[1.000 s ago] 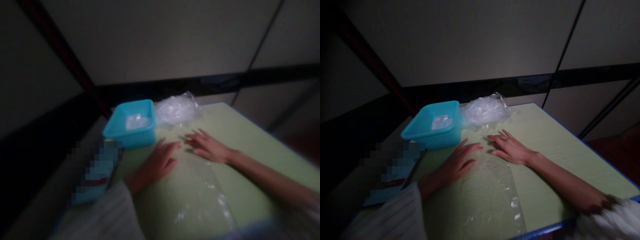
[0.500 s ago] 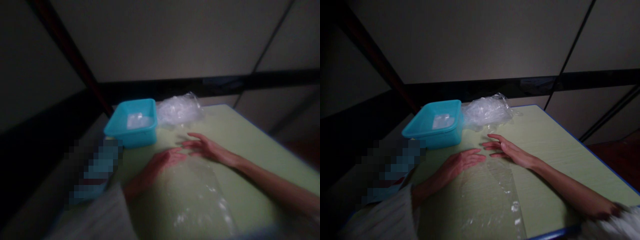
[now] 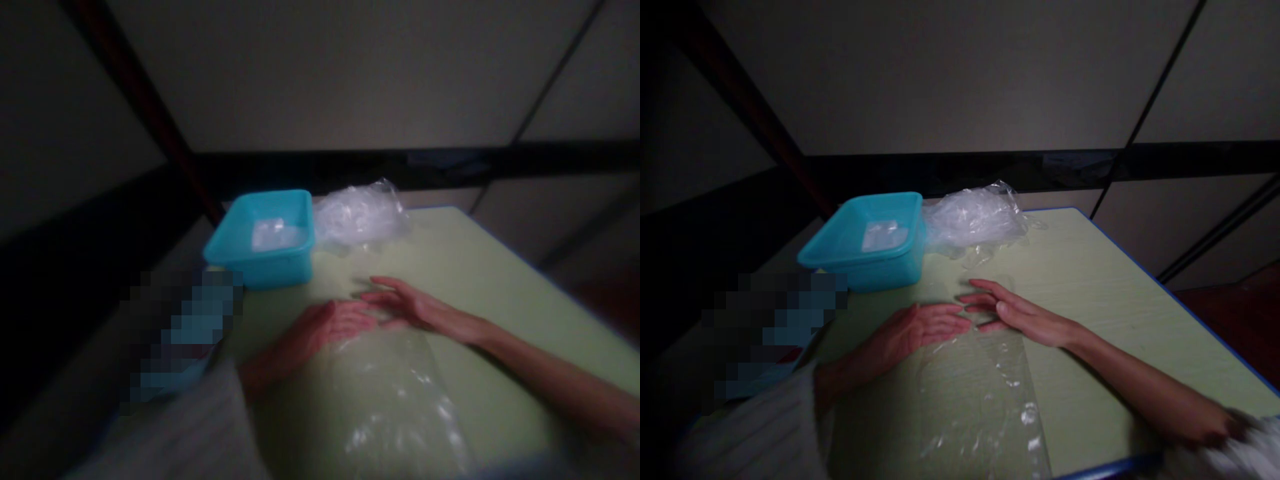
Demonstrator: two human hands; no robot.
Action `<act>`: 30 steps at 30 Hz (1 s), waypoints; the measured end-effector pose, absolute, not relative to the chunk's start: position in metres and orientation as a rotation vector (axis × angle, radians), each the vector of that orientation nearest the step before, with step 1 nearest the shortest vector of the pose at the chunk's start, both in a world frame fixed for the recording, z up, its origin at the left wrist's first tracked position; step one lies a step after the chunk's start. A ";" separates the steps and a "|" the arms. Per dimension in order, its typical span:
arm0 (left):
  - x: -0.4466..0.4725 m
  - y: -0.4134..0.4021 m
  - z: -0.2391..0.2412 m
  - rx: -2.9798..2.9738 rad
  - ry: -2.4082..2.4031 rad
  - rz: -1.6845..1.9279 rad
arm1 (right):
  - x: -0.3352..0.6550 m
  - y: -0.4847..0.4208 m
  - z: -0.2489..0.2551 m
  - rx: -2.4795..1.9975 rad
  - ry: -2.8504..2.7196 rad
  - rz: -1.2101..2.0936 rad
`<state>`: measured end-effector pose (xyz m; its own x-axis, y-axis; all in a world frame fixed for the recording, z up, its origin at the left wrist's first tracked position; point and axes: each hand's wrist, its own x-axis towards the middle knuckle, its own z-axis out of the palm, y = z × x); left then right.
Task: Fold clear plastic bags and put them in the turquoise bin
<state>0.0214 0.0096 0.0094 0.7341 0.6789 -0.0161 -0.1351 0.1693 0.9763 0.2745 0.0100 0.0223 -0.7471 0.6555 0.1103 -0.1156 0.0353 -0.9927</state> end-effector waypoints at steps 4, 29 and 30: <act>0.021 0.007 0.016 1.314 0.589 0.615 | 0.274 0.001 0.036 -0.633 -1.913 1.451; -0.002 0.016 0.043 1.302 0.662 0.792 | 0.271 -0.046 0.061 -0.480 -2.840 0.826; -0.001 0.015 0.042 1.257 0.625 0.791 | 0.271 -0.047 0.062 -0.458 -2.858 0.842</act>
<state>-0.0012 0.0150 0.0416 0.5927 0.8054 0.0106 -0.1753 0.1162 0.9776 0.2706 -0.0465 0.0624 -0.9460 0.3221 0.0360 0.2512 0.7988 -0.5467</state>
